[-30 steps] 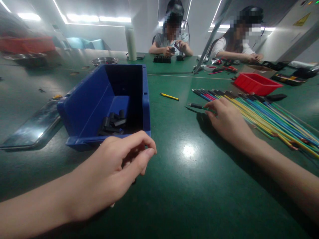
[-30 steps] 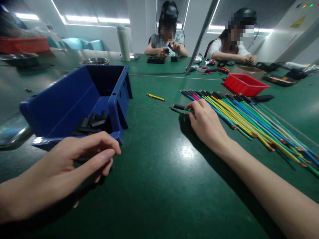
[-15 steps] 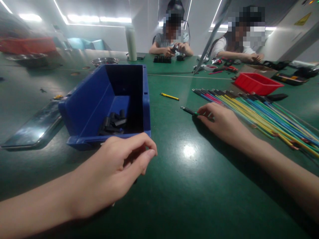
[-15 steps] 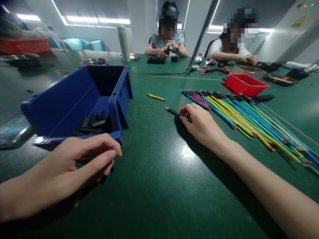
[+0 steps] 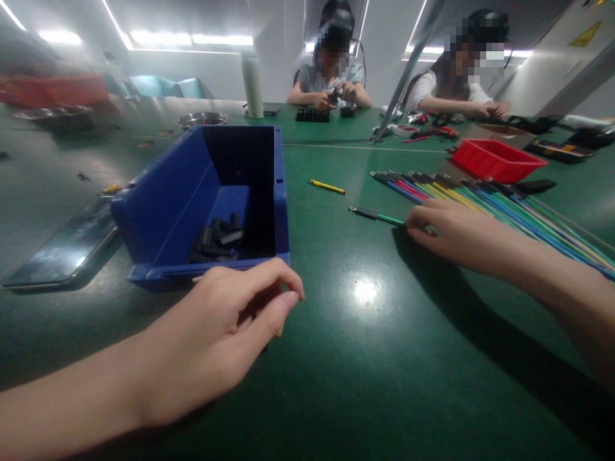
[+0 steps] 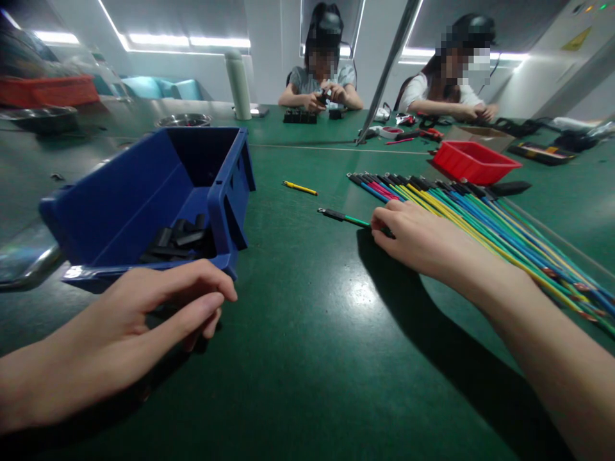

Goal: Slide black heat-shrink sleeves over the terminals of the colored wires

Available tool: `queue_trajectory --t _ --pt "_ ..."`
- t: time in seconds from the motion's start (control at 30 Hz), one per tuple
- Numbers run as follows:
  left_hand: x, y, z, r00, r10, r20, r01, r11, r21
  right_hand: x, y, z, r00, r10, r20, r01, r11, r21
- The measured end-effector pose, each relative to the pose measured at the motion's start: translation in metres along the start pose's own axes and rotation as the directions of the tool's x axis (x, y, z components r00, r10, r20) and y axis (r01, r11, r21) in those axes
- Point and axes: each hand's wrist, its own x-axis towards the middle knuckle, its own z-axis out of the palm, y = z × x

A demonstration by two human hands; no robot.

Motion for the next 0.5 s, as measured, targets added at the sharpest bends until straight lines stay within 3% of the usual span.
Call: queue_trajectory --t 0.27,0.5 --pt "-0.002 -0.001 -0.001 1.000 0.021 0.005 -0.021 0.999 0.026 0.001 0.020 0.005 0.986 0.165 -0.028 -0.166 0.986 0.001" --pt "0.000 0.001 0.001 0.999 0.035 -0.009 -0.034 0.999 0.041 0.002 0.034 0.003 0.982 0.189 -0.031 -0.190 0.981 -0.030"
